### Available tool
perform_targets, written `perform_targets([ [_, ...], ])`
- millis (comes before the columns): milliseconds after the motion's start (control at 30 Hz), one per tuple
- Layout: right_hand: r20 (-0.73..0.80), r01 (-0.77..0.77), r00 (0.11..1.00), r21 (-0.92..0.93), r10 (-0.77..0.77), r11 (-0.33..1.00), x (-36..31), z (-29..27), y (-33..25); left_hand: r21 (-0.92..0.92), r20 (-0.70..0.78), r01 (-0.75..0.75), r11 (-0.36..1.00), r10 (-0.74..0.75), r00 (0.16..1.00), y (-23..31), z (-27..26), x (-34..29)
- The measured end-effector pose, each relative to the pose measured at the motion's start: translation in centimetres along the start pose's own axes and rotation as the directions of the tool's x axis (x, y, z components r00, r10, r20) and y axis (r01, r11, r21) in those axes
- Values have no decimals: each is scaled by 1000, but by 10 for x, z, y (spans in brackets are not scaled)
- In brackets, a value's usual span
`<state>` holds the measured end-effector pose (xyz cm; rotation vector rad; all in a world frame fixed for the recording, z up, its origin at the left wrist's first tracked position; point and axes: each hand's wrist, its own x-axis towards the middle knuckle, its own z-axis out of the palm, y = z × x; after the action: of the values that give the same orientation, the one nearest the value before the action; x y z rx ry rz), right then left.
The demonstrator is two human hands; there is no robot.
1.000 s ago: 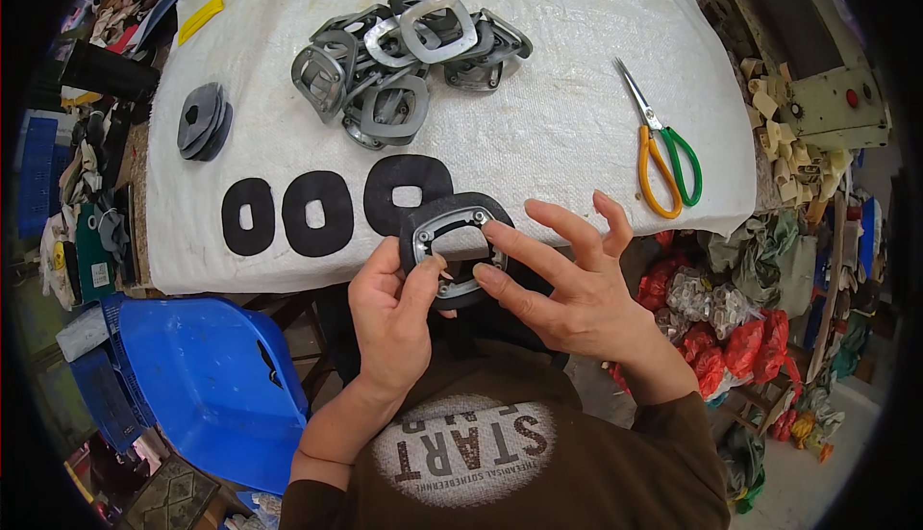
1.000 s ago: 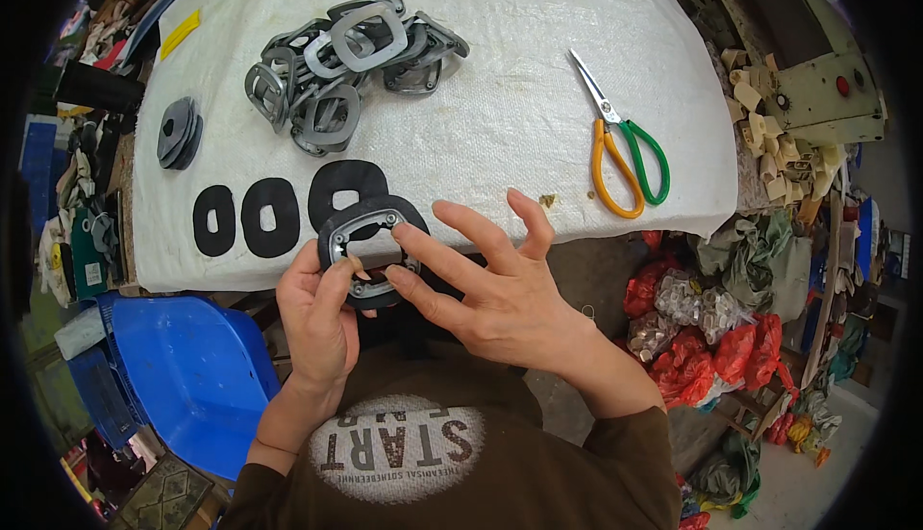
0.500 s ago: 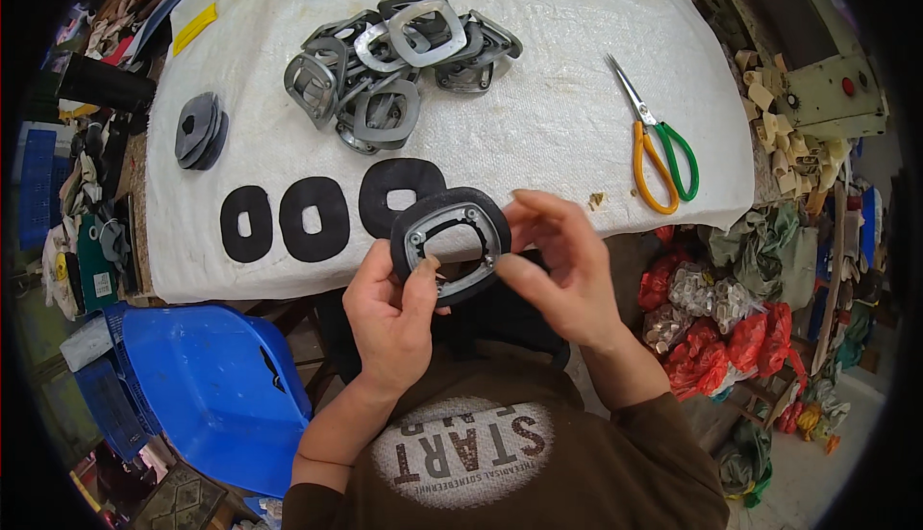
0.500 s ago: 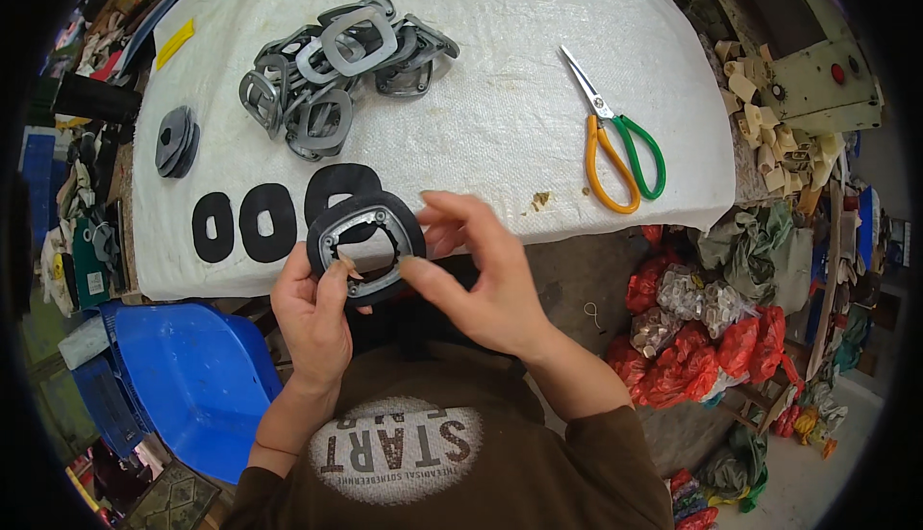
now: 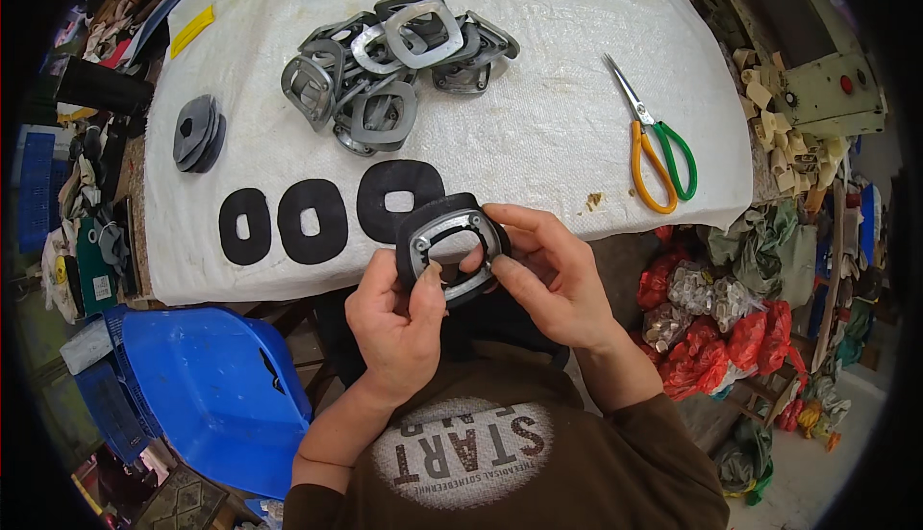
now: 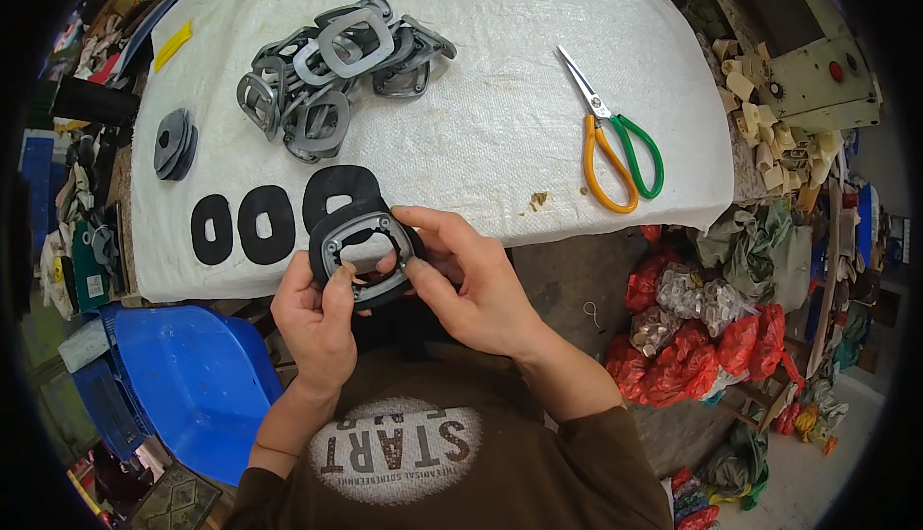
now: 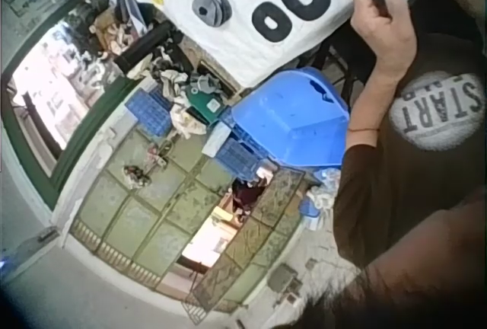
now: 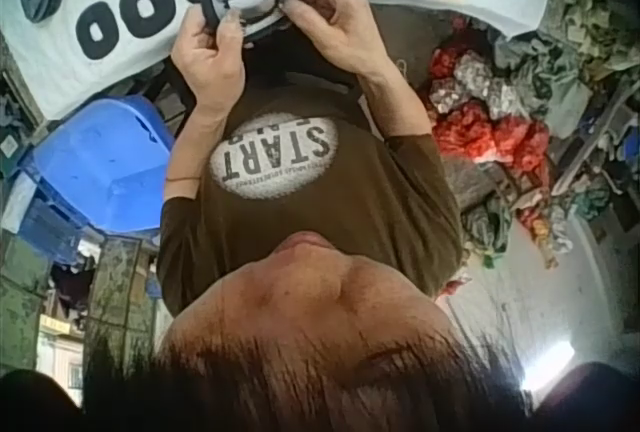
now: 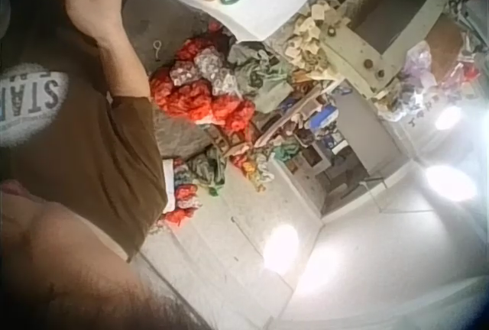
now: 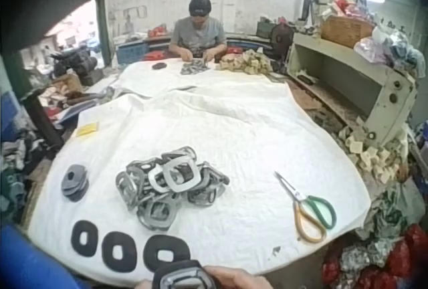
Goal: The recorder is shown assembling gray plastic shoe components with black padding, using a screwdriver to secure them.
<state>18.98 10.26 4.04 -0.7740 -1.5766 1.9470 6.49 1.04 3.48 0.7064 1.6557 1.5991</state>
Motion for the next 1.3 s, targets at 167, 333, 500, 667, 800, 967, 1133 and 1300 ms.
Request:
perform_targets([
  [167, 1, -47, 999, 48, 47, 998, 0, -3, -2, 40, 7, -19, 999, 19, 1000, 0, -2, 1],
  [333, -14, -54, 998, 54, 55, 997, 0, -4, 0, 66, 41, -62, 996, 59, 997, 0, -2, 1],
  [500, -12, -62, 998, 9, 62, 998, 0, -3, -2, -21, 67, 44, 999, -43, 997, 5, -2, 1],
  [667, -21, -101, 994, 162, 105, 982, 2, -1, 1, -39, 75, 46, 998, -43, 996, 7, -7, 4],
  [800, -55, -49, 997, 102, 55, 994, 2, 0, 0, 13, 153, 41, 999, -43, 987, 3, -12, 5],
  [967, -100, 26, 994, -125, -38, 992, 1, 4, 9, 161, 158, -67, 985, 41, 987, -7, -15, 4],
  [1133, -73, -1, 997, 33, 3, 999, 6, 3, 5, 99, 185, 7, 995, -25, 982, -3, -17, 6],
  [1300, -98, 44, 994, -7, -44, 999, 6, 4, 8, 96, 192, 43, 994, -61, 980, -3, -10, 5],
])
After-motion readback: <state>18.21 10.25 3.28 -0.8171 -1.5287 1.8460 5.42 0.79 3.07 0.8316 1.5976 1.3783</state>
